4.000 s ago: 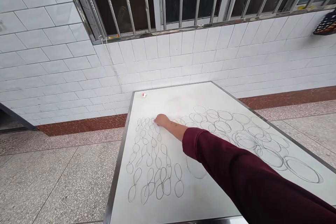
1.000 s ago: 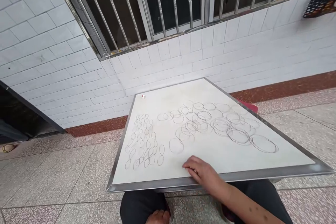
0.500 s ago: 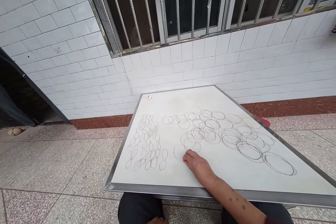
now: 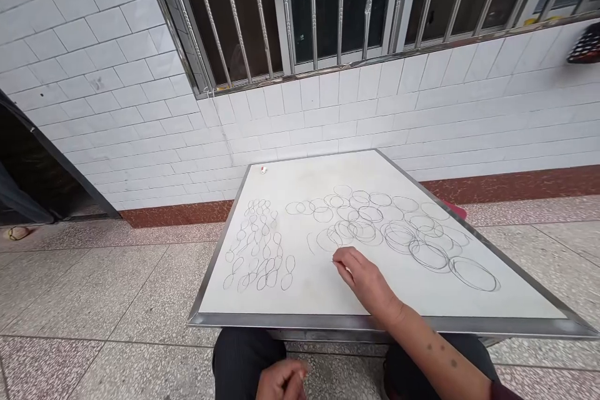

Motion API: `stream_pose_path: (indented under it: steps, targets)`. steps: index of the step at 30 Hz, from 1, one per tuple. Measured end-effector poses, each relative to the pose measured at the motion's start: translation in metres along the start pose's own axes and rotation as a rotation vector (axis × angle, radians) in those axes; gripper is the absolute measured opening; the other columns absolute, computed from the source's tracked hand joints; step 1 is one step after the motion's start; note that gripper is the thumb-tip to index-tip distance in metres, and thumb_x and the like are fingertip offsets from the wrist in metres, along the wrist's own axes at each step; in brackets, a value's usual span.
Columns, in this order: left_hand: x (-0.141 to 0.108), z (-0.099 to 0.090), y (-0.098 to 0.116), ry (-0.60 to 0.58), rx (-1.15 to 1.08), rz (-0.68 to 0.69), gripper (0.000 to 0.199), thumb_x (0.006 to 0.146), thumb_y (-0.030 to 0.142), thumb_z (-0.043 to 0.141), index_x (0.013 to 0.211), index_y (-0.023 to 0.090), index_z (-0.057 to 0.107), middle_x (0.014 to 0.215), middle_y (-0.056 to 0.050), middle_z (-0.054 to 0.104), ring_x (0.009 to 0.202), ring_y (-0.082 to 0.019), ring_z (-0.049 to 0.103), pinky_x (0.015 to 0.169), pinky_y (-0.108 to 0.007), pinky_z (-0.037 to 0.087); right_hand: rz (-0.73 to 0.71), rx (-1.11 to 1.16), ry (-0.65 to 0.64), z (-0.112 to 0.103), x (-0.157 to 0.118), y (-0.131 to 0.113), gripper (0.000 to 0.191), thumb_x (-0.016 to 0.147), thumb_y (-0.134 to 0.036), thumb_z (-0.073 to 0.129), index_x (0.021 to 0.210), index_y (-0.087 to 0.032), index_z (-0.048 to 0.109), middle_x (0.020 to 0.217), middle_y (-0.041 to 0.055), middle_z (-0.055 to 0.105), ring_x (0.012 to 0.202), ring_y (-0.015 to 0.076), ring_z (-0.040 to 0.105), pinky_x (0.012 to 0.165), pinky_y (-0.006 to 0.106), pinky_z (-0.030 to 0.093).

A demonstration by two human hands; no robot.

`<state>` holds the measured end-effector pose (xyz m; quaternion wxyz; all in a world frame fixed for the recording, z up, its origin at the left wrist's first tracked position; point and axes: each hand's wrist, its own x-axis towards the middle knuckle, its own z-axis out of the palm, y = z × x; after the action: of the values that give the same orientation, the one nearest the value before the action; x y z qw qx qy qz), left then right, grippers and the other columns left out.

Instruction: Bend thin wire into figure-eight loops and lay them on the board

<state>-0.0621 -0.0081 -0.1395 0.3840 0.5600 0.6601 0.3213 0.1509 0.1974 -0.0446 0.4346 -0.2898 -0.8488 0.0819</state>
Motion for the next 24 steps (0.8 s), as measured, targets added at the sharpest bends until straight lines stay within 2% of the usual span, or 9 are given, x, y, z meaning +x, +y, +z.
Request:
stream_pose_path:
  steps: [2,4,6,8,11,16,20,24]
  targets:
    - [0.005,-0.017,0.044,0.140,-0.427,-0.069,0.050,0.086,0.063,0.053,0.099,0.019,0.072,0.065,-0.004,0.063,0.054,-0.016,0.053,0.054,-0.027,0.042,-0.050,0.026,-0.016,-0.009,-0.004,-0.015,0.016,0.098,-0.013,0.042,0.101,-0.023,0.055,0.098,0.0070,0.063,0.090,0.0191,0.064,0.078,0.032,0.055]
    - [0.015,-0.033,0.088,0.282,-0.657,-0.089,0.044,0.082,0.057,0.066,0.099,0.017,0.073,0.072,-0.005,0.066,0.060,-0.014,0.054,0.058,-0.025,0.042,-0.089,0.056,-0.040,-0.016,-0.009,-0.031,0.018,0.098,-0.012,0.042,0.104,-0.023,0.056,0.101,0.0076,0.063,0.094,0.0194,0.063,0.080,0.032,0.055]
    - [0.025,-0.043,0.122,0.316,-0.839,-0.105,0.044,0.080,0.053,0.071,0.105,0.017,0.073,0.083,-0.006,0.069,0.069,-0.014,0.057,0.063,-0.024,0.045,-0.124,0.090,-0.080,-0.022,-0.014,-0.046,0.019,0.099,-0.010,0.042,0.105,-0.022,0.056,0.102,0.0076,0.063,0.094,0.0191,0.062,0.080,0.032,0.055]
    - [0.032,-0.045,0.141,0.318,-0.959,-0.084,0.047,0.081,0.054,0.070,0.111,0.018,0.072,0.097,-0.009,0.070,0.079,-0.015,0.060,0.067,-0.024,0.047,-0.149,0.118,-0.126,-0.028,-0.018,-0.058,0.020,0.098,-0.009,0.042,0.104,-0.021,0.056,0.101,0.0074,0.064,0.092,0.0190,0.062,0.077,0.031,0.054]
    - [0.035,-0.032,0.146,0.341,-1.060,-0.102,0.046,0.078,0.047,0.076,0.112,0.017,0.071,0.102,-0.010,0.069,0.080,-0.014,0.061,0.066,-0.023,0.048,-0.167,0.143,-0.166,-0.035,-0.025,-0.066,0.020,0.099,-0.009,0.041,0.103,-0.021,0.056,0.099,0.0075,0.064,0.089,0.0189,0.061,0.074,0.031,0.054]
    - [0.042,-0.009,0.131,0.415,-1.107,-0.130,0.046,0.069,0.033,0.085,0.109,0.018,0.068,0.105,-0.010,0.071,0.081,-0.014,0.065,0.069,-0.024,0.049,-0.152,0.136,-0.176,-0.034,-0.034,-0.061,0.022,0.099,-0.010,0.039,0.106,-0.021,0.057,0.101,0.0088,0.064,0.091,0.0194,0.061,0.076,0.032,0.055]
    - [0.072,-0.004,0.120,0.415,-1.053,-0.089,0.049,0.064,0.031,0.086,0.106,0.017,0.066,0.098,-0.008,0.071,0.085,-0.015,0.066,0.078,-0.027,0.051,-0.127,0.122,-0.160,-0.020,-0.035,-0.046,0.021,0.100,-0.013,0.040,0.104,-0.022,0.059,0.102,0.0086,0.064,0.094,0.0202,0.062,0.079,0.034,0.055]
    - [0.108,0.001,0.108,0.414,-0.976,-0.037,0.047,0.062,0.031,0.086,0.101,0.016,0.064,0.088,-0.006,0.071,0.089,-0.016,0.067,0.094,-0.033,0.048,-0.068,0.095,-0.147,0.004,-0.034,-0.021,0.019,0.099,-0.015,0.042,0.097,-0.022,0.060,0.096,0.0076,0.064,0.090,0.0203,0.063,0.078,0.034,0.056]
